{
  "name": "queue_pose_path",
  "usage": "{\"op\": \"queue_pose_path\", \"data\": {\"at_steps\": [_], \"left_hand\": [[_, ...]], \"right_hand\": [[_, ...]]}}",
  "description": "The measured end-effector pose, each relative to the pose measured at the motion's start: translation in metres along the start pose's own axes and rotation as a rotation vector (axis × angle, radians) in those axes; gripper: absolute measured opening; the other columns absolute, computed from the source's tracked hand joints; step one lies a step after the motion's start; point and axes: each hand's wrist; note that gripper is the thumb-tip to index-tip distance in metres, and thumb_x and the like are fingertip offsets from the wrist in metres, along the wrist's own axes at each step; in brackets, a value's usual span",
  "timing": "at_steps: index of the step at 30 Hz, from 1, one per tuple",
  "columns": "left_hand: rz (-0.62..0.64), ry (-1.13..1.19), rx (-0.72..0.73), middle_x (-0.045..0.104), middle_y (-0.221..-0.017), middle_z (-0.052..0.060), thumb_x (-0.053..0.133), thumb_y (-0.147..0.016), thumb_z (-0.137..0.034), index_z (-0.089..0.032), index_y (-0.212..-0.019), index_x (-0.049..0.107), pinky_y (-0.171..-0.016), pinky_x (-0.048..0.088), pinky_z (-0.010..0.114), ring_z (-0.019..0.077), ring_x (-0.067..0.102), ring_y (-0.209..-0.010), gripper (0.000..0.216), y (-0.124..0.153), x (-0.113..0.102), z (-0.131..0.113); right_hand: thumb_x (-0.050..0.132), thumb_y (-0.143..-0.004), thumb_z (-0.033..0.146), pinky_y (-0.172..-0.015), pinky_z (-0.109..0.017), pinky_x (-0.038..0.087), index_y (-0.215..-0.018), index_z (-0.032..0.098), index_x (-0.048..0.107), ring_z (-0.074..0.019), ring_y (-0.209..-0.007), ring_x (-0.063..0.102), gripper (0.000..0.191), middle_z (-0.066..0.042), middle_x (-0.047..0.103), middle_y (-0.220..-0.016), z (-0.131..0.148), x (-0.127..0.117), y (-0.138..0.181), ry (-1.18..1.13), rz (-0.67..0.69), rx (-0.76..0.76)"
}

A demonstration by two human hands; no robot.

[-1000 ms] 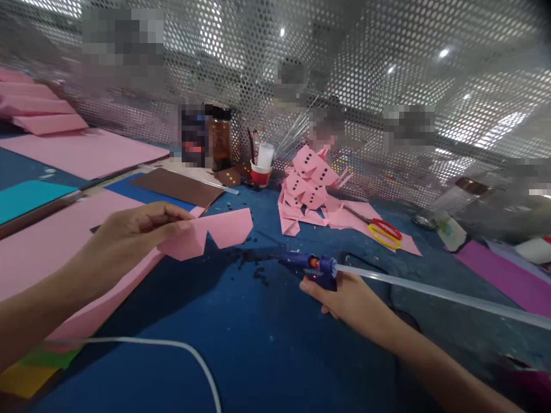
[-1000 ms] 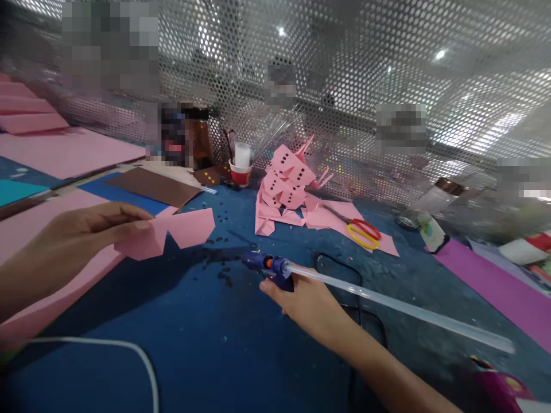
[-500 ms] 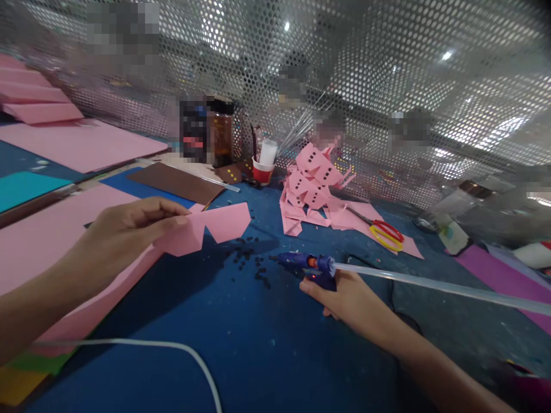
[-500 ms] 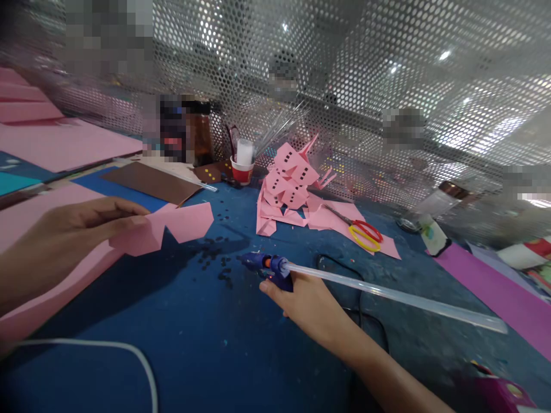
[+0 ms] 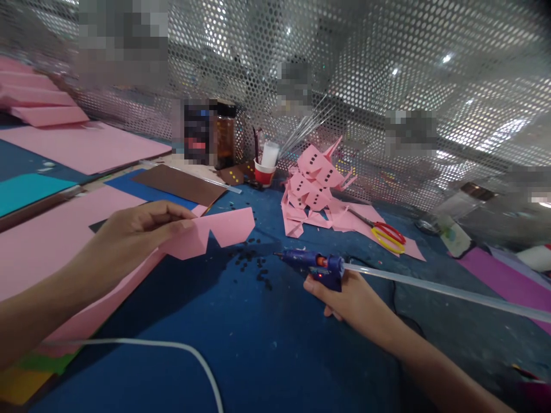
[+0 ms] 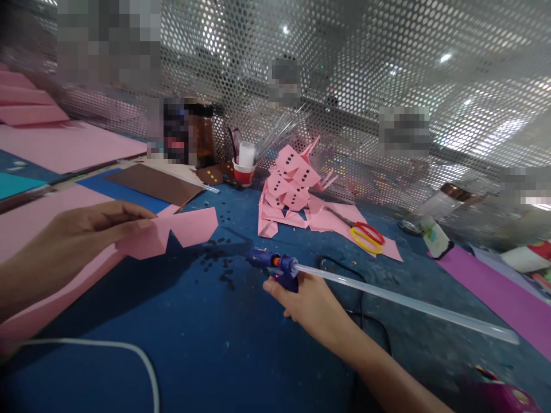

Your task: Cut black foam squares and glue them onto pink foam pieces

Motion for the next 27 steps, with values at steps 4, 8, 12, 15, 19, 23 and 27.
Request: {"op": "queue_pose_path", "data": {"at_steps": [4,8,12,15,19,23,27], "left_hand": [[0.032,0.005,0.021,0.070,-0.094,0.000,0.062,-0.078,-0.047,-0.023,-0.091,0.066,-0.079,0.044,0.031,0.0199,0.060,-0.083,0.028,0.000,0.001,0.004],[0.061,0.044,0.101,0.069,-0.094,-0.001,0.062,-0.082,-0.046,-0.023,-0.094,0.066,-0.077,0.042,0.027,0.0185,0.059,-0.086,0.026,0.003,0.001,0.005],[0.104,0.101,0.200,0.069,-0.090,0.001,0.061,-0.083,-0.043,-0.020,-0.095,0.065,-0.071,0.043,0.027,0.0181,0.060,-0.082,0.027,0.010,0.000,0.002],[0.133,0.119,0.272,0.068,-0.090,0.003,0.059,-0.084,-0.041,-0.018,-0.094,0.065,-0.070,0.044,0.027,0.0185,0.061,-0.081,0.025,0.016,0.001,-0.002],[0.185,0.129,0.340,0.067,-0.085,0.002,0.059,-0.083,-0.041,-0.017,-0.095,0.065,-0.065,0.045,0.025,0.0171,0.060,-0.075,0.027,0.028,0.004,-0.009],[0.225,0.107,0.386,0.067,-0.084,0.003,0.059,-0.082,-0.044,-0.017,-0.093,0.065,-0.062,0.045,0.024,0.0179,0.061,-0.074,0.030,0.036,0.005,-0.014],[0.232,0.106,0.390,0.068,-0.084,0.003,0.058,-0.082,-0.046,-0.018,-0.095,0.066,-0.063,0.046,0.025,0.0191,0.062,-0.074,0.032,0.037,0.005,-0.014]], "right_hand": [[0.061,-0.084,0.052,-0.040,-0.019,0.040,-0.096,0.020,0.065,-0.0096,-0.048,0.055,0.035,0.000,0.062,-0.067,0.001,0.002,0.005,-0.024,-0.042,0.016],[0.060,-0.083,0.055,-0.039,-0.020,0.037,-0.092,0.020,0.067,-0.0091,-0.044,0.050,0.037,0.002,0.058,-0.058,0.001,0.009,0.017,-0.010,-0.114,-0.058],[0.060,-0.084,0.056,-0.043,-0.021,0.039,-0.094,0.021,0.066,-0.0103,-0.049,0.051,0.038,0.002,0.058,-0.063,0.006,0.016,0.033,-0.008,-0.187,-0.180],[0.059,-0.086,0.052,-0.049,-0.022,0.040,-0.090,0.021,0.063,-0.0116,-0.057,0.052,0.032,0.002,0.057,-0.066,0.016,0.019,0.050,0.047,-0.238,-0.310],[0.059,-0.087,0.041,-0.058,-0.022,0.041,-0.090,0.021,0.061,-0.0122,-0.065,0.053,0.021,0.002,0.060,-0.074,0.032,0.024,0.072,0.148,-0.319,-0.479],[0.057,-0.085,0.030,-0.062,-0.022,0.041,-0.094,0.021,0.061,-0.0129,-0.066,0.057,0.013,0.002,0.064,-0.077,0.034,0.026,0.079,0.242,-0.374,-0.541],[0.054,-0.083,0.022,-0.067,-0.021,0.042,-0.101,0.021,0.060,-0.0145,-0.076,0.064,0.019,0.000,0.068,-0.087,0.024,0.022,0.072,0.391,-0.299,-0.622]]}}
Point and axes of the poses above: each hand's wrist, its own y-axis away from the middle knuckle, its own x-axis out of the palm, z = x × y
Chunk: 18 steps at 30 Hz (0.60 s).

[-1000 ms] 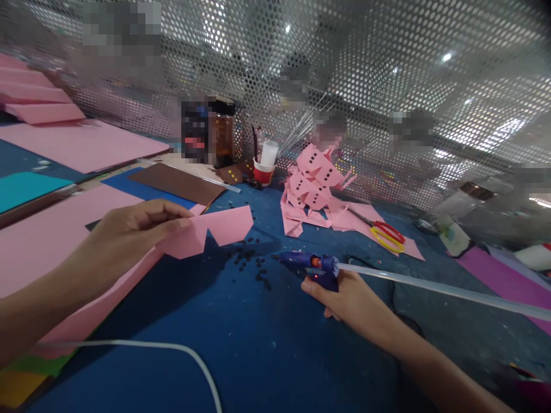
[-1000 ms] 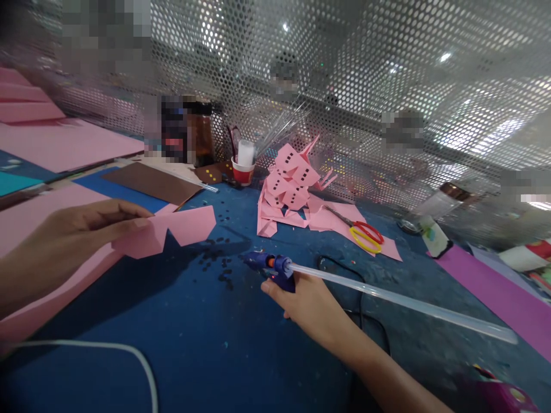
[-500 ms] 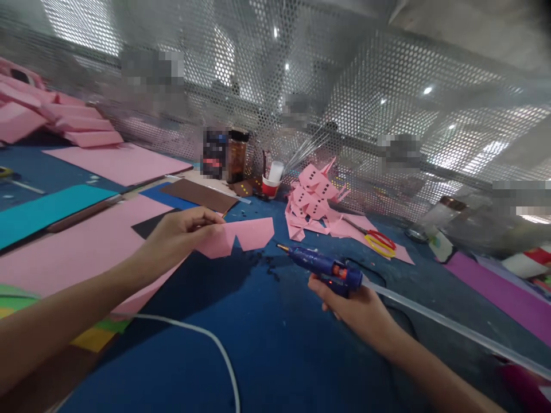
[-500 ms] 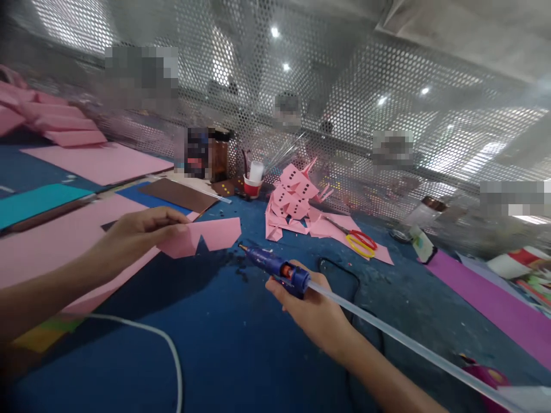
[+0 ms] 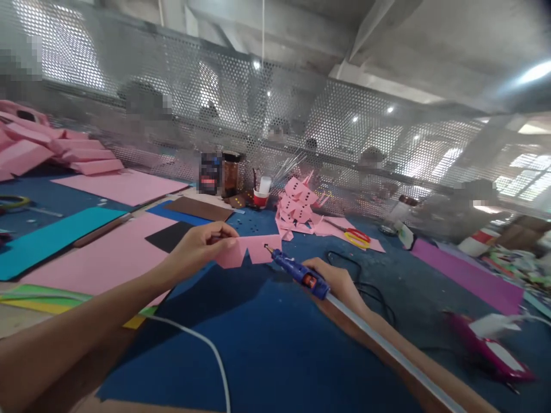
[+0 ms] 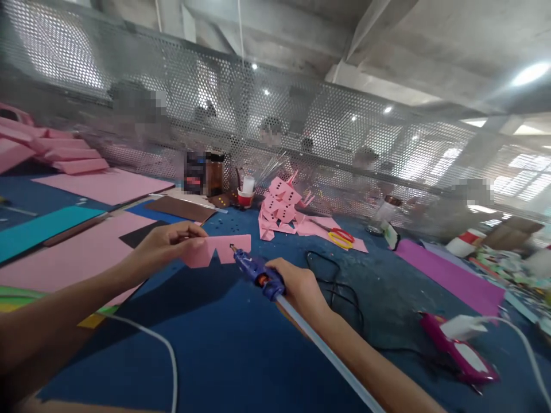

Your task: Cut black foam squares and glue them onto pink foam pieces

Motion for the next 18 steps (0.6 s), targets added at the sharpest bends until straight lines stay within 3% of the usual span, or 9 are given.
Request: {"op": "queue_pose_path", "data": {"at_steps": [6,18], "left_hand": [[-0.013,-0.043,-0.008,0.068,-0.085,0.002,0.058,-0.082,-0.041,-0.018,-0.091,0.066,-0.065,0.046,0.025,0.0183,0.061,-0.076,0.026,0.000,0.001,-0.005],[-0.011,-0.113,0.023,0.068,-0.084,0.001,0.058,-0.081,-0.038,-0.020,-0.087,0.068,-0.067,0.045,0.025,0.0164,0.058,-0.072,0.022,0.002,0.002,-0.011]], "right_hand": [[0.049,-0.081,0.012,-0.074,-0.022,0.043,-0.109,0.023,0.057,-0.0157,-0.087,0.065,0.031,-0.001,0.067,-0.101,-0.009,0.001,0.001,0.033,0.074,-0.080],[0.048,-0.085,0.013,-0.074,-0.025,0.043,-0.111,0.023,0.054,-0.0181,-0.090,0.065,0.028,-0.004,0.067,-0.105,0.000,-0.002,0.005,0.137,0.080,-0.101]]}}
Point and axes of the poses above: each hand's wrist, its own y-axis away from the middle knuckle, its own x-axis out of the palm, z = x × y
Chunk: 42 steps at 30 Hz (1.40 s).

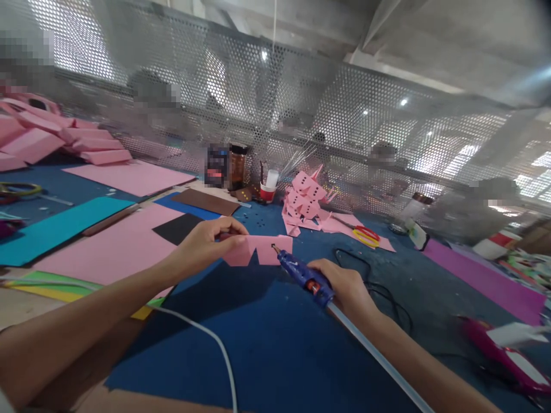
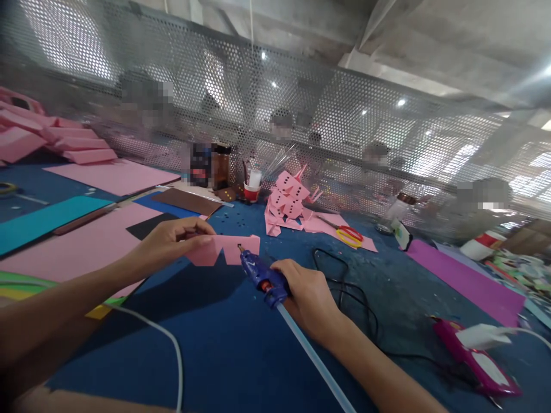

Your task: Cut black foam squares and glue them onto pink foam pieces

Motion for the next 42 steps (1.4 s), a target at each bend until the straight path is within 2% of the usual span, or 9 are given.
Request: {"op": "queue_pose_path", "data": {"at_steps": [16,27,34,42], "left_hand": [[0.014,-0.043,0.005,0.068,-0.084,0.001,0.056,-0.083,-0.038,-0.021,-0.088,0.069,-0.068,0.043,0.027,0.0171,0.057,-0.073,0.022,0.001,-0.001,-0.003],[0.019,-0.045,0.000,0.066,-0.085,0.000,0.056,-0.084,-0.035,-0.020,-0.090,0.068,-0.067,0.040,0.026,0.0152,0.054,-0.072,0.020,0.001,0.000,-0.001],[0.031,-0.044,0.017,0.067,-0.086,0.000,0.055,-0.085,-0.037,-0.021,-0.091,0.068,-0.068,0.039,0.026,0.0162,0.055,-0.075,0.021,0.001,0.001,0.005],[0.008,-0.063,-0.008,0.066,-0.081,0.000,0.056,-0.082,-0.037,-0.021,-0.089,0.069,-0.066,0.040,0.026,0.0159,0.055,-0.072,0.022,0.001,0.000,0.000]], "right_hand": [[0.050,-0.087,0.015,-0.074,-0.025,0.041,-0.113,0.022,0.052,-0.0173,-0.089,0.064,0.027,-0.004,0.065,-0.106,-0.005,0.005,0.000,0.037,0.012,-0.010],[0.052,-0.091,0.019,-0.069,-0.024,0.039,-0.110,0.022,0.053,-0.0143,-0.079,0.062,0.020,-0.001,0.064,-0.099,-0.003,0.007,0.001,0.034,-0.022,-0.030],[0.052,-0.088,0.017,-0.070,-0.025,0.040,-0.111,0.022,0.053,-0.0158,-0.081,0.062,0.023,-0.002,0.065,-0.101,-0.007,0.010,0.000,0.021,-0.026,-0.036],[0.052,-0.089,0.018,-0.070,-0.024,0.040,-0.111,0.022,0.053,-0.0155,-0.083,0.064,0.022,-0.002,0.065,-0.101,-0.003,0.007,0.002,0.024,-0.009,-0.021]]}}
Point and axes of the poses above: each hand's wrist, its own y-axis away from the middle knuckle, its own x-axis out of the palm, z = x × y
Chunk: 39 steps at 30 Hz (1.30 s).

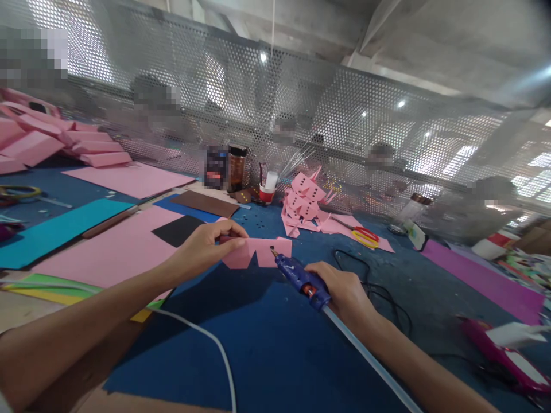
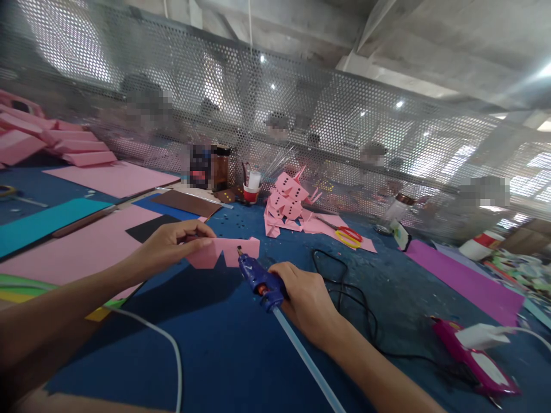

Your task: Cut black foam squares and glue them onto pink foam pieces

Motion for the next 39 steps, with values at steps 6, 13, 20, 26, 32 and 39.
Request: {"op": "queue_pose_path", "data": {"at_steps": [6,13,20,26,32,39], "left_hand": [[0.007,0.002,0.027,0.067,-0.084,0.000,0.056,-0.083,-0.039,-0.021,-0.091,0.069,-0.068,0.042,0.027,0.0173,0.057,-0.075,0.024,-0.0017,0.0024,0.0075],[-0.012,0.032,0.032,0.067,-0.085,0.000,0.057,-0.083,-0.037,-0.020,-0.090,0.068,-0.066,0.042,0.025,0.0155,0.056,-0.073,0.021,-0.0031,0.0023,0.0082],[-0.021,0.055,0.018,0.066,-0.083,0.000,0.057,-0.083,-0.037,-0.019,-0.090,0.067,-0.067,0.044,0.025,0.0143,0.055,-0.069,0.022,-0.0040,0.0009,0.0068],[-0.016,0.045,0.027,0.067,-0.085,0.000,0.056,-0.084,-0.038,-0.020,-0.090,0.066,-0.068,0.044,0.025,0.0146,0.056,-0.070,0.022,-0.0043,0.0004,0.0089],[-0.016,0.031,0.037,0.067,-0.084,0.001,0.056,-0.083,-0.040,-0.019,-0.090,0.066,-0.068,0.046,0.027,0.0161,0.057,-0.072,0.024,-0.0048,0.0008,0.0092],[-0.006,0.042,0.025,0.067,-0.083,0.000,0.057,-0.084,-0.038,-0.020,-0.091,0.066,-0.069,0.045,0.026,0.0151,0.057,-0.072,0.022,-0.0033,0.0003,0.0071]], "right_hand": [[0.051,-0.088,0.018,-0.070,-0.024,0.041,-0.112,0.021,0.053,-0.0165,-0.083,0.064,0.024,-0.004,0.066,-0.103,-0.0004,0.0004,-0.0004,0.005,-0.001,-0.011],[0.051,-0.086,0.014,-0.071,-0.024,0.041,-0.112,0.022,0.053,-0.0163,-0.086,0.065,0.028,-0.002,0.066,-0.103,-0.0002,-0.0010,0.0009,0.000,-0.013,0.003],[0.050,-0.082,0.011,-0.069,-0.024,0.039,-0.108,0.021,0.054,-0.0166,-0.084,0.065,0.028,-0.001,0.065,-0.101,-0.0012,0.0012,0.0019,0.016,0.015,0.054],[0.048,-0.081,0.009,-0.069,-0.024,0.039,-0.106,0.022,0.054,-0.0166,-0.083,0.064,0.029,-0.001,0.065,-0.101,-0.0014,0.0014,0.0009,0.007,0.037,0.081],[0.049,-0.081,0.010,-0.068,-0.025,0.038,-0.104,0.021,0.053,-0.0166,-0.081,0.064,0.026,-0.001,0.065,-0.097,0.0000,0.0011,0.0015,0.014,0.037,0.085],[0.051,-0.083,0.014,-0.066,-0.024,0.037,-0.103,0.021,0.054,-0.0160,-0.078,0.064,0.021,0.000,0.065,-0.096,0.0004,0.0016,0.0001,0.034,0.054,0.094]]}}
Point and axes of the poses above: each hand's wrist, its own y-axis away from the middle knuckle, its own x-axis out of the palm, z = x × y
